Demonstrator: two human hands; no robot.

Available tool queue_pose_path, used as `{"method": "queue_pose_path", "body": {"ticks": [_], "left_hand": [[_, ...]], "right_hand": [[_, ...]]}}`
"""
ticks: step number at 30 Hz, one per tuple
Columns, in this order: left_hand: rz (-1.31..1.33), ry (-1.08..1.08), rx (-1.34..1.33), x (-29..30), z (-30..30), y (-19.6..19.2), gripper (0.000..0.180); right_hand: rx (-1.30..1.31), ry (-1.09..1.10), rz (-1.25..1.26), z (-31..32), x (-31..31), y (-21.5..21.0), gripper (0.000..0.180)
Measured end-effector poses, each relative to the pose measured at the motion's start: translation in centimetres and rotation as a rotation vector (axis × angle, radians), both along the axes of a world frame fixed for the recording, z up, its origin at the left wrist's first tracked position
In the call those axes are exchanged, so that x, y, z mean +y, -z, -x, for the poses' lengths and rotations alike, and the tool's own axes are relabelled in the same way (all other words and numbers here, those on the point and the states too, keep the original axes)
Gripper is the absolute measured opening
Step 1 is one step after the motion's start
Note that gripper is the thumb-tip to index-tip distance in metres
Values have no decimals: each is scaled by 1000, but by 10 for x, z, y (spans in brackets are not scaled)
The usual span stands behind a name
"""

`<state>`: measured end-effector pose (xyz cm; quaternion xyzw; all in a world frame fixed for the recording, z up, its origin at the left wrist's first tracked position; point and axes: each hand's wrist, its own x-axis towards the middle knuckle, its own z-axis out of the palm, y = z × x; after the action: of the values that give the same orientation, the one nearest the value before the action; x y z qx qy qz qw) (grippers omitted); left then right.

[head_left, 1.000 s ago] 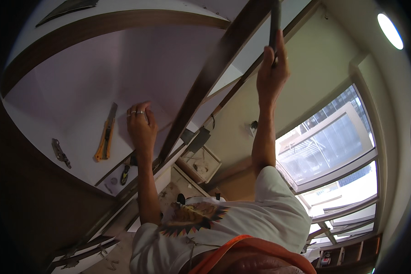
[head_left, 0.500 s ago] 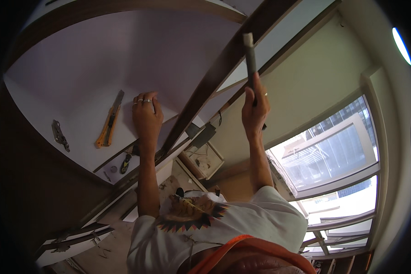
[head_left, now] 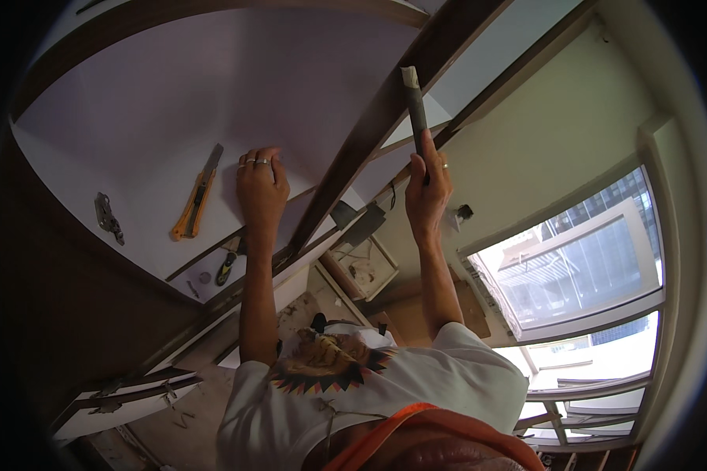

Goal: The person assembles a wooden cabinet by using a utility knife to trim edges, a chisel to clean joints, and a sanding block to smooth surfaces. They also wipe the cabinet with a cloth and handle a small black component near the top shelf.

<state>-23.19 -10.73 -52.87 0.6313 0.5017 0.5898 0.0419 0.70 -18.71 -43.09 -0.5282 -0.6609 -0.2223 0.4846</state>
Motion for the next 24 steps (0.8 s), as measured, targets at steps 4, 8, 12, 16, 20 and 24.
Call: {"method": "queue_pose_path", "body": {"ticks": [4, 8, 12, 16, 20, 24], "left_hand": [[-41, -3, 28, -1, 1, 3, 13], [-44, -16, 14, -3, 5, 0, 13], [-42, 6, 7, 1, -2, 1, 13], [12, 21, 54, -1, 3, -1, 15], [-9, -2, 69, -2, 4, 1, 16], [-57, -52, 129, 3, 0, 8, 19]], "right_hand": [[-21, -16, -85, 12, 21, -55, 46], [76, -67, -159, 13, 19, -59, 46], [-6, -65, -120, 2, 13, -7, 50], [61, -73, -313, -8, 27, -47, 45], [340, -109, -177, -32, 10, -78, 46], [137, -7, 127, -70, 39, -60, 42]]}}
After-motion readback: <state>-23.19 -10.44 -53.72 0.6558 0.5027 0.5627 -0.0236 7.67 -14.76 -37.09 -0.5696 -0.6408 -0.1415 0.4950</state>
